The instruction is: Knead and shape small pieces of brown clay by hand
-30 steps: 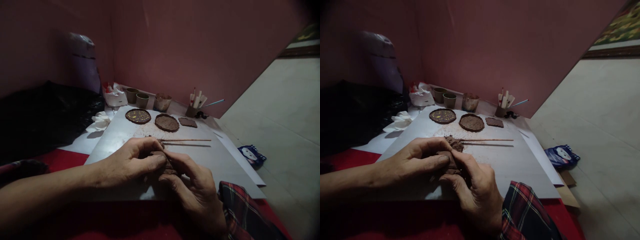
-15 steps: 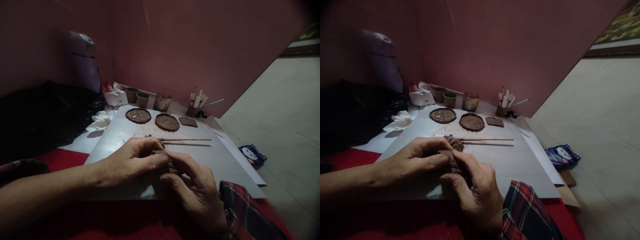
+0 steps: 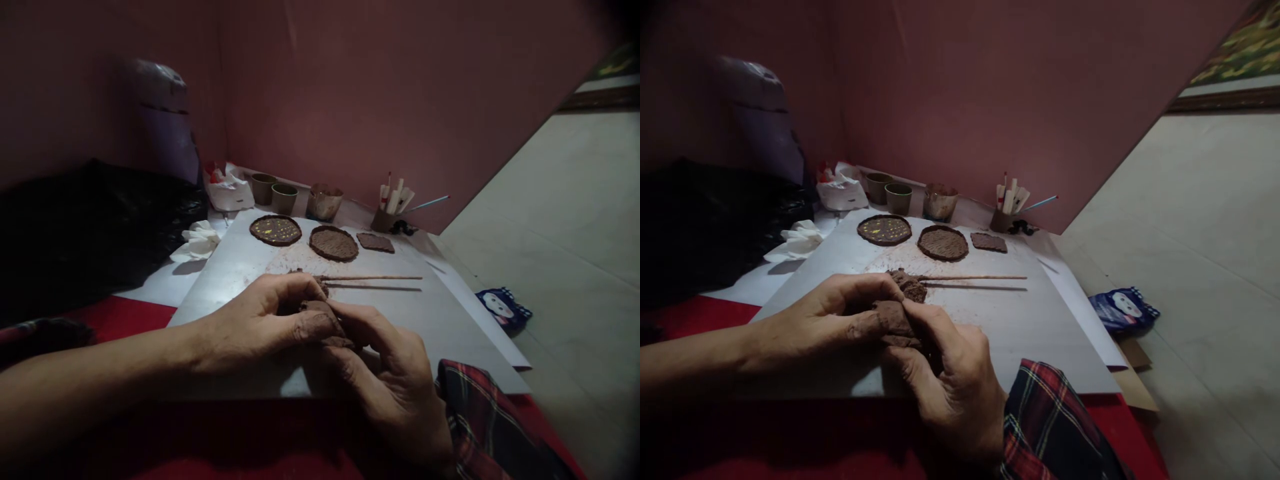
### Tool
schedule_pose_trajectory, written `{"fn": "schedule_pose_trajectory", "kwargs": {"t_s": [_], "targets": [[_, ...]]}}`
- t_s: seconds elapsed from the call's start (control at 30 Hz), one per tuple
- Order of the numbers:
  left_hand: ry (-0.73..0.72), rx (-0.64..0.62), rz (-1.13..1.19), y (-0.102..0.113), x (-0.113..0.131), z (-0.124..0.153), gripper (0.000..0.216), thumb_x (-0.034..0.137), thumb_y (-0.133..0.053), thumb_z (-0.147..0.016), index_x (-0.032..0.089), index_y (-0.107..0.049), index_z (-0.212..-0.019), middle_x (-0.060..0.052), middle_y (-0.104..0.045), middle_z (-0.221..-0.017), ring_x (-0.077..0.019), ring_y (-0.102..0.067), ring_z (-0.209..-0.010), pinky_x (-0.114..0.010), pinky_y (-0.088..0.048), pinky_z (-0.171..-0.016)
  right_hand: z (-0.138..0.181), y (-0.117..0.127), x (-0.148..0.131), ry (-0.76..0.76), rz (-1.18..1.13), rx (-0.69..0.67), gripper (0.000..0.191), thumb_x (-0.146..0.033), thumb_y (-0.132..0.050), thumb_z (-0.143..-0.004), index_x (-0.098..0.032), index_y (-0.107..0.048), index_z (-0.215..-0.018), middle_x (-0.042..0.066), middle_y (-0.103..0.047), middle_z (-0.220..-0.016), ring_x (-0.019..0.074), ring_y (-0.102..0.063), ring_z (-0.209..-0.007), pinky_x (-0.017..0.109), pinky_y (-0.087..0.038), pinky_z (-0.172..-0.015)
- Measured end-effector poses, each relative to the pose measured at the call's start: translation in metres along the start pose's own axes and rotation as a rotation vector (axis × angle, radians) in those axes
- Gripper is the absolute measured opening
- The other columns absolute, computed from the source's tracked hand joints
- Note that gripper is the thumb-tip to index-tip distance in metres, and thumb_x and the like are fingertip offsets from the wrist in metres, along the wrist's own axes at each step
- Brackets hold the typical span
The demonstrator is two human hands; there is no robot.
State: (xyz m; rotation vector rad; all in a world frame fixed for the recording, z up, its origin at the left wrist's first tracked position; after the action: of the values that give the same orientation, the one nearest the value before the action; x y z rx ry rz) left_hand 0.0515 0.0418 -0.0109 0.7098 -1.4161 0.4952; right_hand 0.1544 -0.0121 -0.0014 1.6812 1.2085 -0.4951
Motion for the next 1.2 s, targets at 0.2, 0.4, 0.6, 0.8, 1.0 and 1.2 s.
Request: {"fn": "schedule_pose_trajectory", "kwargs": {"t_s": [0.2,0.4,0.6,0.8,1.0,1.2], "targets": [[0.013,-0.018,-0.011,-0.0013,0.0004,-0.0001,0.018,0.03,-0.058,-0.085,0.014,-0.061,-0.093,0.0,-0.059,-0.082,-0.0142,-0.053,-0.077,-0.024,-0.043,-0.066,-0.001,0.0002,-0.0008,0.029,0.012,-0.011,0.037,-0.014,-0.057,-0.085,-0.022,-0.054,-0.121,0.001,-0.069,-0.098,0.0117,-0.067,-0.085,0.019,-0.052,-0.072],[0.046,-0.007,-0.006,-0.0022,-0.0003,-0.0003,0.016,0.029,-0.057,-0.085,0.014,-0.06,-0.09,0.002,-0.054,-0.075,-0.0119,-0.05,-0.072,-0.022,-0.041,-0.062,-0.0011,0.0009,-0.0036,0.05,0.038,0.006,0.034,-0.016,-0.059,-0.084,-0.021,-0.054,-0.117,-0.001,-0.069,-0.089,0.0111,-0.066,-0.081,0.017,-0.051,-0.068],[0.054,-0.001,-0.03,-0.0025,-0.0004,0.0005,0.013,0.027,-0.058,-0.084,0.015,-0.061,-0.088,0.003,-0.054,-0.075,-0.0114,-0.048,-0.071,-0.021,-0.04,-0.061,-0.0012,0.0001,-0.0035,0.038,0.031,-0.007,0.033,-0.017,-0.06,-0.084,-0.021,-0.054,-0.117,-0.001,-0.068,-0.089,0.0112,-0.066,-0.081,0.017,-0.05,-0.068],[0.054,-0.002,-0.032,-0.0022,0.0007,0.0001,0.014,0.027,-0.058,-0.084,0.015,-0.06,-0.088,0.002,-0.054,-0.076,-0.0117,-0.047,-0.072,-0.021,-0.039,-0.061,-0.0014,0.0009,-0.0032,0.042,0.032,0.008,0.033,-0.018,-0.061,-0.084,-0.018,-0.055,-0.116,0.0,-0.068,-0.089,0.0124,-0.066,-0.081,0.019,-0.05,-0.069],[0.045,0.006,-0.066,-0.0012,0.0002,-0.0001,0.016,0.03,-0.059,-0.084,0.015,-0.06,-0.086,0.003,-0.053,-0.074,-0.0111,-0.047,-0.07,-0.021,-0.039,-0.06,-0.0009,-0.0003,-0.0027,0.026,0.049,-0.005,0.032,-0.018,-0.059,-0.085,-0.02,-0.055,-0.117,-0.001,-0.067,-0.086,0.0123,-0.066,-0.078,0.019,-0.05,-0.066],[0.036,0.004,-0.076,-0.0008,0.0001,0.0008,0.018,0.032,-0.06,-0.083,0.015,-0.061,-0.086,0.003,-0.054,-0.075,-0.0113,-0.048,-0.071,-0.021,-0.04,-0.061,-0.0009,-0.0001,-0.0025,0.035,0.05,0.002,0.032,-0.019,-0.06,-0.084,-0.018,-0.055,-0.116,0.001,-0.069,-0.088,0.0127,-0.065,-0.075,0.021,-0.05,-0.064]]}}
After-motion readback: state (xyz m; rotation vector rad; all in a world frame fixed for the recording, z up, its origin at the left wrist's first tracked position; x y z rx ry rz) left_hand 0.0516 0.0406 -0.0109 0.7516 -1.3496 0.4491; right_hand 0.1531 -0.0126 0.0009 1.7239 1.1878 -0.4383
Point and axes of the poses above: each hand's wrist, its own z-axis away from the middle knuckle, its own y-axis out of the back of the hand, x = y × z, the point moved 8 cm from there along -z, towards the middle knuckle
